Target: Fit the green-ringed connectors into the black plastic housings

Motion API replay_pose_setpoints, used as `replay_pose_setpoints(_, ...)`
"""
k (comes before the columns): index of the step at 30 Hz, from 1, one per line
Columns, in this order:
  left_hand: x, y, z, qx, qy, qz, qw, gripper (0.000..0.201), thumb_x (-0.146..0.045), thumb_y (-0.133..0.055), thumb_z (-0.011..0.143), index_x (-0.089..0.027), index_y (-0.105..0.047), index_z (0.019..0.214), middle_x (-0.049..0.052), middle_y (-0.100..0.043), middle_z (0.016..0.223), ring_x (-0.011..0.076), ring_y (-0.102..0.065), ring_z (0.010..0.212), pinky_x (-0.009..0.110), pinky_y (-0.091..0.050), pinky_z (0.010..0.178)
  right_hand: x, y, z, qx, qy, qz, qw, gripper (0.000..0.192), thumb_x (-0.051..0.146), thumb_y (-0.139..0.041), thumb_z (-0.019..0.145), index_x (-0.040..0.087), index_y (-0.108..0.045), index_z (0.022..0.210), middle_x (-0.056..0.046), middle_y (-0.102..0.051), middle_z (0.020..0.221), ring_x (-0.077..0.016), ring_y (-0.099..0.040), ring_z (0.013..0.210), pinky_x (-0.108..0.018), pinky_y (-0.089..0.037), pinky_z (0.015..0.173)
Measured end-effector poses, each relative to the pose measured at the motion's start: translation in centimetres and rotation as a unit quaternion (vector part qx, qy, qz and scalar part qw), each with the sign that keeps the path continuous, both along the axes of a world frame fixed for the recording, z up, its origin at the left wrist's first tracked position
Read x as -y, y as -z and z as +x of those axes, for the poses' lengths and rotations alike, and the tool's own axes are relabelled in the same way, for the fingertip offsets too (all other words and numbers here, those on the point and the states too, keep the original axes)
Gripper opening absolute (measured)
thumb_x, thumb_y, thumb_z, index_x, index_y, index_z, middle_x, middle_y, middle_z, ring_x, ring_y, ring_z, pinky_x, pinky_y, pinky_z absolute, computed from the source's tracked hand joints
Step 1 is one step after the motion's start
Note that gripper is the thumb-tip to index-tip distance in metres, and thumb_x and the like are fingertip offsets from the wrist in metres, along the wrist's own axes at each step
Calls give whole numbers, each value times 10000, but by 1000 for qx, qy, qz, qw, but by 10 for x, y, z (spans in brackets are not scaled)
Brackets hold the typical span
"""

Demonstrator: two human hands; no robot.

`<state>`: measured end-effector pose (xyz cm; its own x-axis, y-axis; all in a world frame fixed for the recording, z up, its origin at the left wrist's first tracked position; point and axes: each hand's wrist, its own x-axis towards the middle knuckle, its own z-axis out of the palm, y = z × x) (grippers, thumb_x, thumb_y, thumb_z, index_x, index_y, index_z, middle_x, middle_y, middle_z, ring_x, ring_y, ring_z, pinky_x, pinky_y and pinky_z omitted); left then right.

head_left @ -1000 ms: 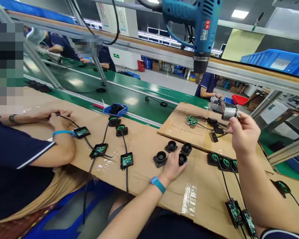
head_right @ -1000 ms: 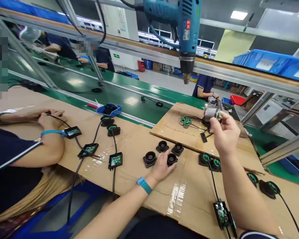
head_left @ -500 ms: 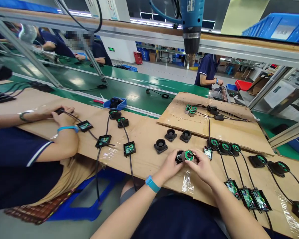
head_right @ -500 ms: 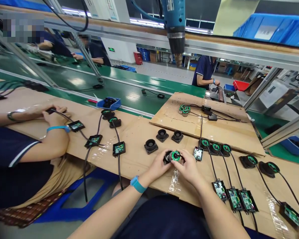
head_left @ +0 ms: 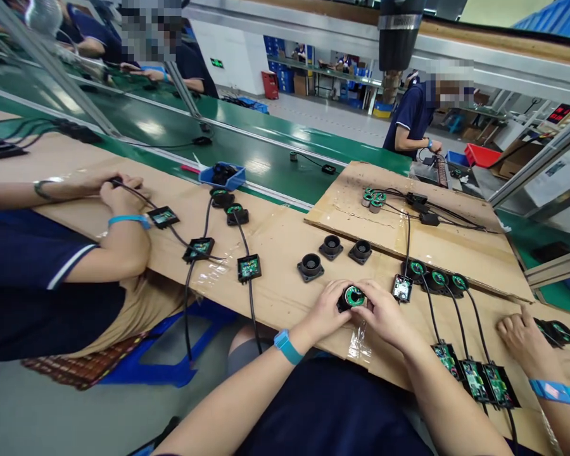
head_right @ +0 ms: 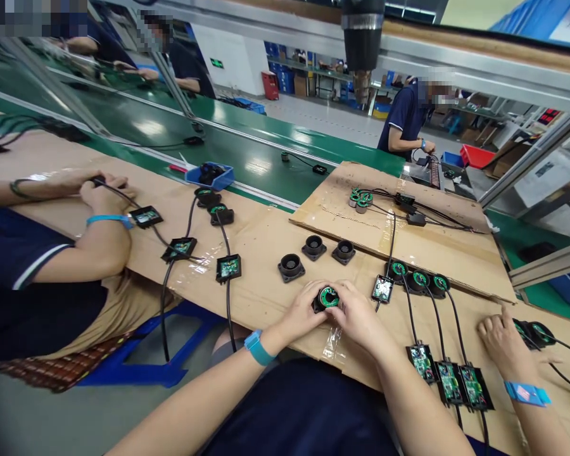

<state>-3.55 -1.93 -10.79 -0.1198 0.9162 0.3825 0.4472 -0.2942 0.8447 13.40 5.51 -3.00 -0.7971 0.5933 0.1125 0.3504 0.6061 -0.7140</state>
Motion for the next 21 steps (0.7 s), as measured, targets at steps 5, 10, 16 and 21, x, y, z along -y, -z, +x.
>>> replay_pose_setpoints(5, -1, 2, 0, 1, 2, -1, 1000, 604, -82, -717, 750, -229, -539, 1308, 92, -620, 1287, 274, -567, 1224, 494, -472, 1090, 2, -2, -6, 83, 43, 16, 996, 496, 181, -688, 863, 214, -580, 1346, -95, -564, 1234, -237, -615, 1051, -413, -524, 967)
replay_pose_setpoints(10, 0, 3, -1, 1, -8, -10, 1000, 593, -124, -750, 759, -218, -538, 1305, 106, -616, 1292, 284, -570, 1225, 503, -473, 1089, 9, 11, -4, 54, 56, 28, 997, 581, 303, -730, 868, 207, -532, 1405, -121, -541, 1346, -255, -600, 1144, -398, -510, 997)
replay_pose_setpoints(16, 1, -2, 0, -16, -19, -22, 999, 516, -186, -759, 816, -231, -544, 1283, 85, -634, 1245, 255, -582, 1191, 461, -491, 1068, 9, 9, 12, 99, 152, -22, 983, 238, 314, -511, 1002, 172, -681, 914, -61, -701, 877, -213, -648, 810, -343, -486, 757)
replay_pose_setpoints(21, 2, 1, 1, -64, -24, 15, 998, 490, -293, -757, 854, -209, -545, 1287, 114, -642, 1240, 281, -579, 1197, 495, -490, 1068, 20, -2, 8, 143, 137, 145, 969, 176, 185, -547, 959, 173, -599, 791, -60, -651, 812, -208, -595, 759, -319, -441, 707)
